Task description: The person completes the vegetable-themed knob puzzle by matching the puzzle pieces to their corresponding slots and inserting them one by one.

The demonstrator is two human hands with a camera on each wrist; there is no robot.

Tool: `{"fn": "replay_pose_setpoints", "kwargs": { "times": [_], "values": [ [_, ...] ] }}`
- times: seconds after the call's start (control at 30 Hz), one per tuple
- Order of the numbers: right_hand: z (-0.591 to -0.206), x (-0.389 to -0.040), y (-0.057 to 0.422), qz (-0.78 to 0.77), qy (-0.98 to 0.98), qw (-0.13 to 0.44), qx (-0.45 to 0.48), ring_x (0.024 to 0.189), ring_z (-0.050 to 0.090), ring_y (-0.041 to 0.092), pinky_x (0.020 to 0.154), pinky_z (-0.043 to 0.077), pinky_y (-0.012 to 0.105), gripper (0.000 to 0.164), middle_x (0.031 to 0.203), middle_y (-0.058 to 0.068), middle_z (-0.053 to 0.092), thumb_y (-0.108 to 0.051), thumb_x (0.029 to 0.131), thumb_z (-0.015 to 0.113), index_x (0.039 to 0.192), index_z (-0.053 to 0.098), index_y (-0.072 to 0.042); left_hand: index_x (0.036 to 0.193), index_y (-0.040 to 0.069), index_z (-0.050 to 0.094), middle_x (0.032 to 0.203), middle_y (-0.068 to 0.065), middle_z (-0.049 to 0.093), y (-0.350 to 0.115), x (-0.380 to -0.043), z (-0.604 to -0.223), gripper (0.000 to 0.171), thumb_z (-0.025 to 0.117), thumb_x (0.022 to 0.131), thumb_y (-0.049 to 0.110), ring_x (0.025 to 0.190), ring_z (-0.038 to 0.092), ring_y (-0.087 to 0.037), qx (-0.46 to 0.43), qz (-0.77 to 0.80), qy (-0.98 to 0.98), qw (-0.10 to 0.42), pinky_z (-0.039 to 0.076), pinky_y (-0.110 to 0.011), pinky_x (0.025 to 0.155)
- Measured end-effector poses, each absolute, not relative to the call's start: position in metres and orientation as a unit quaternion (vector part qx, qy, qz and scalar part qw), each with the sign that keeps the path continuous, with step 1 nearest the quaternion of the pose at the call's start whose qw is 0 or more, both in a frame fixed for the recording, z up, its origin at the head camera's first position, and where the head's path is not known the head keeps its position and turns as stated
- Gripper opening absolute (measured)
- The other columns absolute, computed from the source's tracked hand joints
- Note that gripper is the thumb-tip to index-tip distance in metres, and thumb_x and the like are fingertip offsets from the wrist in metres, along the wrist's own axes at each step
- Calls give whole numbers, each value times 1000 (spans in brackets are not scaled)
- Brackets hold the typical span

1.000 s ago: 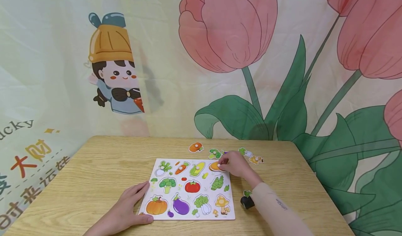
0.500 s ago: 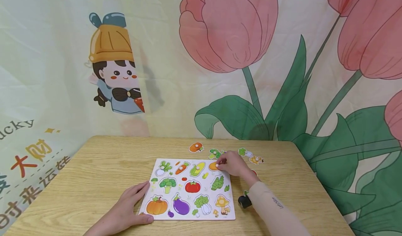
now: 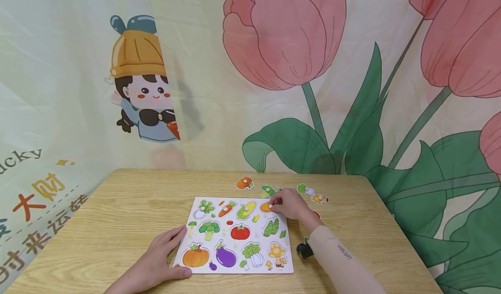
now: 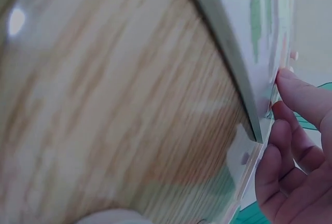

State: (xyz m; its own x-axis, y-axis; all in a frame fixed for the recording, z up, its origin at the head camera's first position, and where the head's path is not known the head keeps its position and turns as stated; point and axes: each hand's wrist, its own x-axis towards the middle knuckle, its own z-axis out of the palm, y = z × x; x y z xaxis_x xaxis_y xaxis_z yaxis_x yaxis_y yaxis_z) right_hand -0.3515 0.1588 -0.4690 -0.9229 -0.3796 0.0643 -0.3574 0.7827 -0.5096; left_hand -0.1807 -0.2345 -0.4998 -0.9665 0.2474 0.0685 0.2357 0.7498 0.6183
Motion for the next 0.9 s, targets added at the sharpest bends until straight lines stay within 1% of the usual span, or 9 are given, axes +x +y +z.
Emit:
{"fn": "replay_pose_setpoints", "kwargs": {
  "times": [0.33, 0.53, 0.7, 0.9],
  "values": [
    [-469, -351, 155, -271, 948, 31, -166, 85, 55, 16, 77, 49, 32, 7, 86, -5, 64, -11, 95, 81, 97, 80, -18, 164, 3, 39, 169, -15, 34, -234, -181, -499, 122, 90, 72, 66, 154, 26, -44, 128, 328, 936, 8, 30, -67, 120],
    [-470, -351, 154, -267, 949, 35, -167, 84, 55, 16, 74, 49, 32, 7, 87, -4, 63, -12, 96, 80, 98, 80, -18, 163, 2, 39, 169, -16, 34, -234, -180, -499, 123, 90, 72, 66, 154, 25, -45, 130, 330, 935, 7, 29, -68, 120],
    [-470, -351, 154, -261, 949, 33, -172, 84, 55, 17, 75, 48, 33, 7, 87, -4, 62, -12, 96, 80, 97, 79, -19, 163, 1, 39, 169, -17, 35, -234, -180, -498, 123, 90, 72, 66, 153, 27, -45, 132, 330, 935, 4, 29, -67, 120],
    [-470, -352, 154, -258, 951, 30, -168, 84, 55, 17, 76, 48, 33, 7, 87, -4, 62, -13, 96, 80, 97, 79, -20, 163, 2, 39, 169, -16, 35, -234, -180, -497, 123, 89, 72, 67, 154, 26, -44, 131, 328, 936, 7, 30, -67, 120]
  ]
}}
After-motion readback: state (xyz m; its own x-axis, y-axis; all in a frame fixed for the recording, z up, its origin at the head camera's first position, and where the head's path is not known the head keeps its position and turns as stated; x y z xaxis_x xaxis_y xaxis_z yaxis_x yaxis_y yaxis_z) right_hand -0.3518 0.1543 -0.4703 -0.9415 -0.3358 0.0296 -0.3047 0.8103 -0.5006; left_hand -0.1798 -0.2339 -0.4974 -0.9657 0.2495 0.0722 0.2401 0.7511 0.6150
